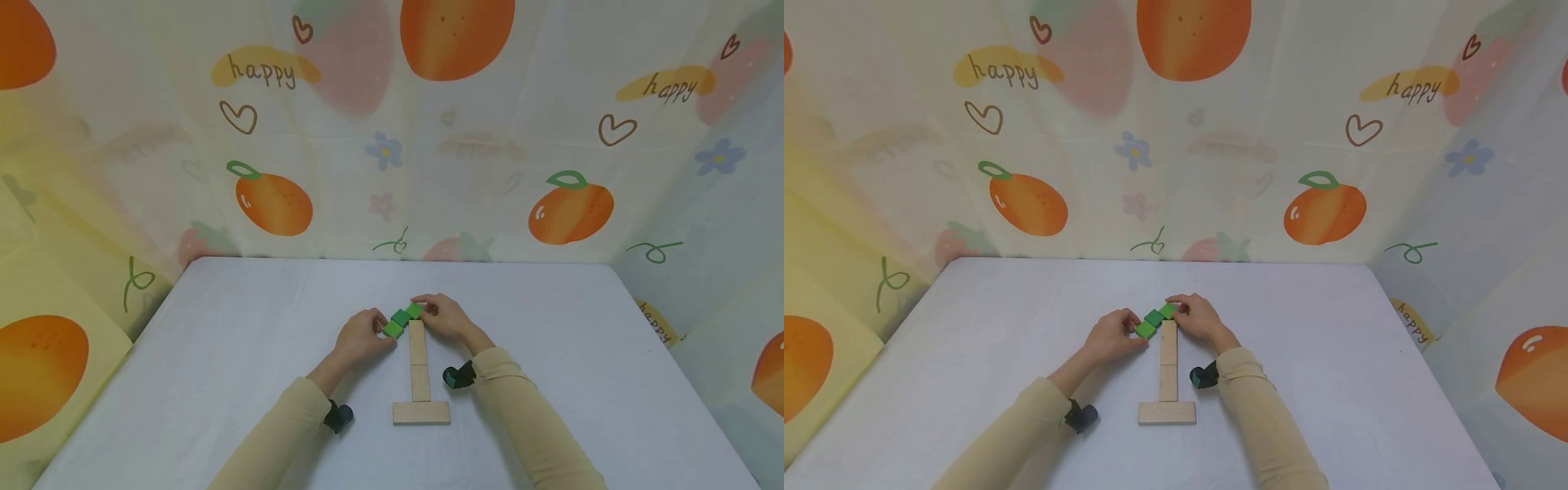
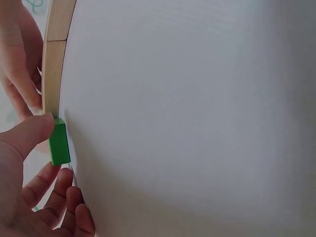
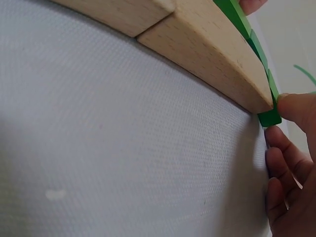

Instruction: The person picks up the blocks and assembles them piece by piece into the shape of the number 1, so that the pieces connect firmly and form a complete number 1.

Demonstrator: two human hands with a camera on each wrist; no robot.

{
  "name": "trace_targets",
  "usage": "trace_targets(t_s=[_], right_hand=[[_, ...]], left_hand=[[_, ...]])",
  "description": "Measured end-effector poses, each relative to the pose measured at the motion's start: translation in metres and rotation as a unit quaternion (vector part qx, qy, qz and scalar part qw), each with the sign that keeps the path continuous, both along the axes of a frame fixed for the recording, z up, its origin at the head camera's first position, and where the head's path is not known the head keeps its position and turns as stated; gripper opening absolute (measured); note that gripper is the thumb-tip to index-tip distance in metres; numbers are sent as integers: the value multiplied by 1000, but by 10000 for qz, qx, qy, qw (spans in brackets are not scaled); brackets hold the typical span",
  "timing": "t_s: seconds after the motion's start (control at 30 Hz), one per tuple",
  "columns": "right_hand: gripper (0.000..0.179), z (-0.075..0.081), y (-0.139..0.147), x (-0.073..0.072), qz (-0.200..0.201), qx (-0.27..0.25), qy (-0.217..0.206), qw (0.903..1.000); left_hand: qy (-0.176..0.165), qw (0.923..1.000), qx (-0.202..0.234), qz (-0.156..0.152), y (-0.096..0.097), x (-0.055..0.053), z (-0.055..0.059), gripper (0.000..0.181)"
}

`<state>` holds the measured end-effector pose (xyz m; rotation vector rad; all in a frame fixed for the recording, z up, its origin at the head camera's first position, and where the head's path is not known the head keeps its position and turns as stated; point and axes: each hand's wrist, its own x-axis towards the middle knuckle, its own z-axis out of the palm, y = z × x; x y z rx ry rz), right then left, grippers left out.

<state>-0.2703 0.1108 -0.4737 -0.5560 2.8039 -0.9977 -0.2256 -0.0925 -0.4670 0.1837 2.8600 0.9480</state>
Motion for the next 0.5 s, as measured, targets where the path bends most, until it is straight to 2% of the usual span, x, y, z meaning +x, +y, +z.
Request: trace_targets(t_s=[0.33, 0.5], right_hand=[[36, 1, 1, 0, -204, -45, -129, 9997], [36, 2, 3, 1, -218, -65, 11, 9997]], left_hand=[[-3, 9995, 233, -194, -7, -2, 3, 39], [27, 9990, 335, -310, -16, -4, 7, 38]])
